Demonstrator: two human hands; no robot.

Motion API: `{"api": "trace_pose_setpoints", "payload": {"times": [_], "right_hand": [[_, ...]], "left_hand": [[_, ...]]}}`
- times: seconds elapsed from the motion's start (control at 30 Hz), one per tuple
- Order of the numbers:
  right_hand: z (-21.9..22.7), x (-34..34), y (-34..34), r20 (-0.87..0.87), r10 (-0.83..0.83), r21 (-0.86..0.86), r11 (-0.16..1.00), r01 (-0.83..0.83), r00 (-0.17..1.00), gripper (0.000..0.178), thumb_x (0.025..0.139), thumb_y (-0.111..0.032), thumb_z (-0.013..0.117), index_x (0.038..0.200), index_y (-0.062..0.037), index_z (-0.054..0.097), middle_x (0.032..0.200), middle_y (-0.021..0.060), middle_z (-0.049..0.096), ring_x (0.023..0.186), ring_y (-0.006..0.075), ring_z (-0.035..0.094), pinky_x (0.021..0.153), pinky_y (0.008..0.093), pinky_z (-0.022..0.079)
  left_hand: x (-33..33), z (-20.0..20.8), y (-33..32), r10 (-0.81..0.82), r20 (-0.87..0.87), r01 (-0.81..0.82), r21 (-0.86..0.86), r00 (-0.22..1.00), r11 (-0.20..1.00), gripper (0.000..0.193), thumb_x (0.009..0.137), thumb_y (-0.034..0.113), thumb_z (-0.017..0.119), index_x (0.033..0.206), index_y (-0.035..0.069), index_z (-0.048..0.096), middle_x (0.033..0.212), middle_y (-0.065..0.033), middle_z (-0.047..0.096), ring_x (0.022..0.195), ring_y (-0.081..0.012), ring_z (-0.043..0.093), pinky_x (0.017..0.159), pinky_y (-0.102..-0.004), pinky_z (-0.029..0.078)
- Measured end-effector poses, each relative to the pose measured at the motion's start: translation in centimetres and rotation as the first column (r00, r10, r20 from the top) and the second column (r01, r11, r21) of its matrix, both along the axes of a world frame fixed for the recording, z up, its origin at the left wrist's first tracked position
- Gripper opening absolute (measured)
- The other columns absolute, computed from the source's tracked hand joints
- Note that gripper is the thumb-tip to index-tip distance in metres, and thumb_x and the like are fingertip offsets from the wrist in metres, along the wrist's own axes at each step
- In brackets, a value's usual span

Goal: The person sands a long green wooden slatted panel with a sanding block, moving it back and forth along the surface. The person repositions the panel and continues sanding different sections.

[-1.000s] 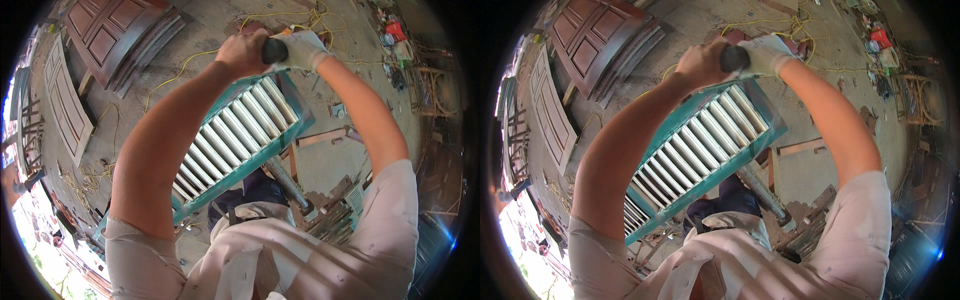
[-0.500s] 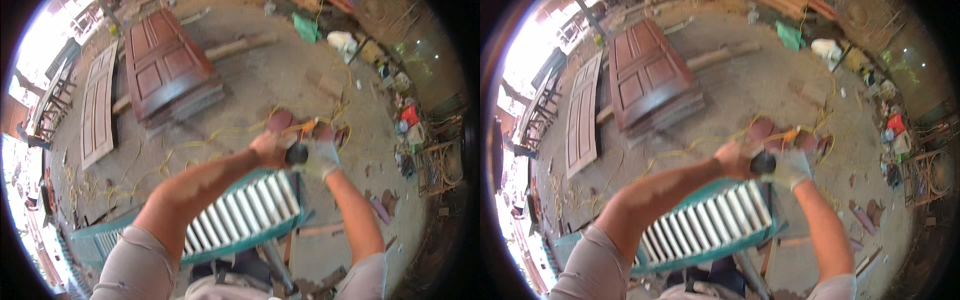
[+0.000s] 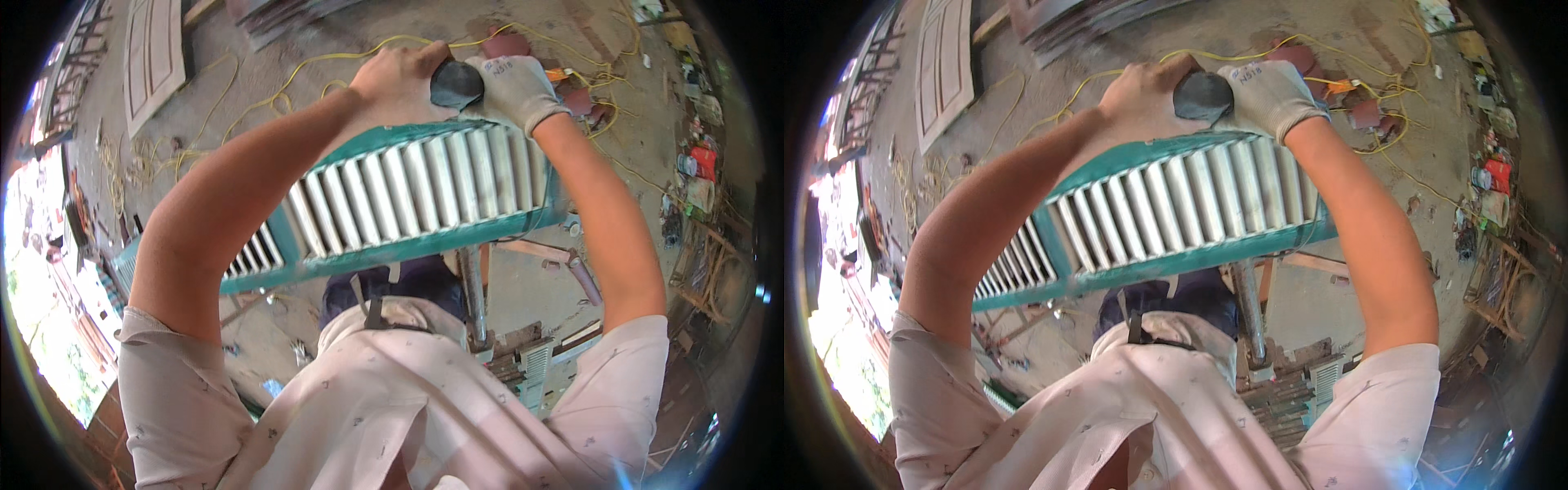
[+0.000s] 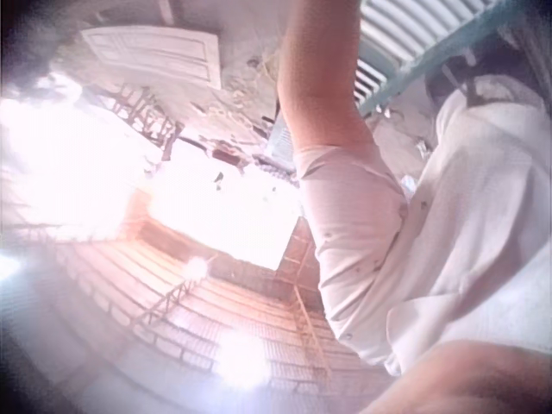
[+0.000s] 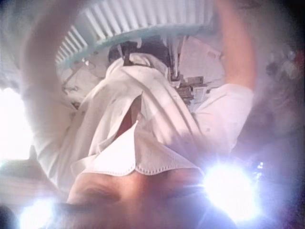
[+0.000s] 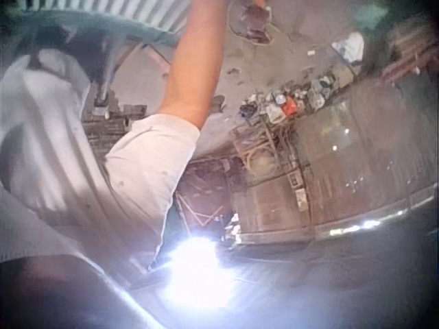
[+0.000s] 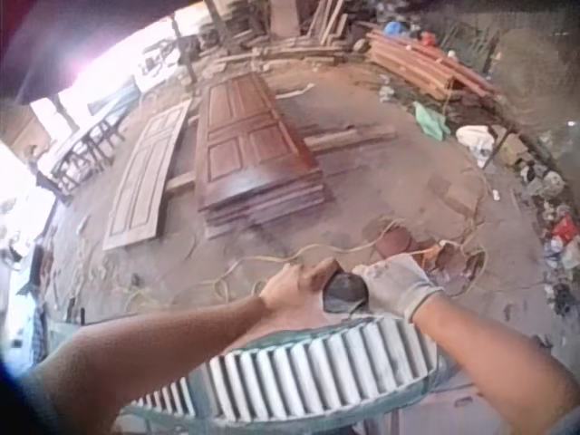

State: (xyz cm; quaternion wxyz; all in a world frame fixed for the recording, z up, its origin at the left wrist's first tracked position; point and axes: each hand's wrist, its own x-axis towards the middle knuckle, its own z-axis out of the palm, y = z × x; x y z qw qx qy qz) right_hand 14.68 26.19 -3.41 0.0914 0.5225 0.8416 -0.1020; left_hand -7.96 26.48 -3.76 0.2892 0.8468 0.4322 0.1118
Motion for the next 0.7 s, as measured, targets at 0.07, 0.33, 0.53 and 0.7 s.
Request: {"api": "trace_pose_setpoints", "payload": {"times": [0.07, 0.33, 0.53, 0.7], "right_hand": [[-1.0, -3.1, -0.6, -0.009, 0.068, 0.06, 0.996, -0.067, 0.998, 0.055, 0.082, -0.056, 0.083, 0.123, -0.0187, 0.074, 0.099, 0.01, 0.082, 0.095, 0.0305, 0.08, 0.081, 0.0452, 0.063], [-2.2, -15.1, -3.7, -0.131, 0.175, 0.133, 0.978, -0.158, 0.976, 0.044, 0.086, -0.05, 0.081, 0.112, -0.0153, 0.075, 0.092, 0.0144, 0.081, 0.087, 0.033, 0.081, 0.077, 0.0473, 0.064], [-1.5, -26.2, -4.9, -0.147, 0.201, 0.05, 0.979, -0.196, 0.969, 0.048, 0.088, -0.052, 0.081, 0.116, -0.0141, 0.073, 0.097, 0.0137, 0.082, 0.092, 0.0326, 0.081, 0.079, 0.0475, 0.064], [-1.3, -33.1, -5.7, -0.146, 0.287, 0.063, 0.958, -0.281, 0.947, 0.042, 0.086, -0.044, 0.083, 0.115, -0.0149, 0.075, 0.101, 0.0105, 0.083, 0.095, 0.0293, 0.082, 0.078, 0.0477, 0.066]], "left_hand": [[-3.2, 0.2, -1.2, 0.032, -0.09, -0.033, -0.004, 0.995, 0.999, 0.076, 0.08, 0.044, 0.087, 0.146, 0.017, 0.061, 0.125, -0.0208, 0.077, 0.114, -0.0431, 0.075, 0.101, -0.0521, 0.06], [-16.2, -0.9, -5.7, 0.078, -0.058, -0.072, 0.108, 0.995, 0.992, 0.073, 0.079, 0.045, 0.091, 0.138, 0.013, 0.061, 0.119, -0.017, 0.078, 0.108, -0.0408, 0.076, 0.098, -0.051, 0.062], [-27.0, -1.4, -8.2, 0.119, -0.054, -0.109, 0.16, 0.991, 0.981, 0.071, 0.075, 0.038, 0.096, 0.134, 0.013, 0.064, 0.113, -0.0147, 0.078, 0.104, -0.0391, 0.077, 0.092, -0.0482, 0.064], [-34.3, -1.7, -10.2, 0.164, -0.114, -0.146, 0.148, 0.98, 0.978, 0.074, 0.075, 0.037, 0.097, 0.137, 0.014, 0.064, 0.118, -0.0139, 0.078, 0.105, -0.0375, 0.078, 0.093, -0.0469, 0.064]]}}
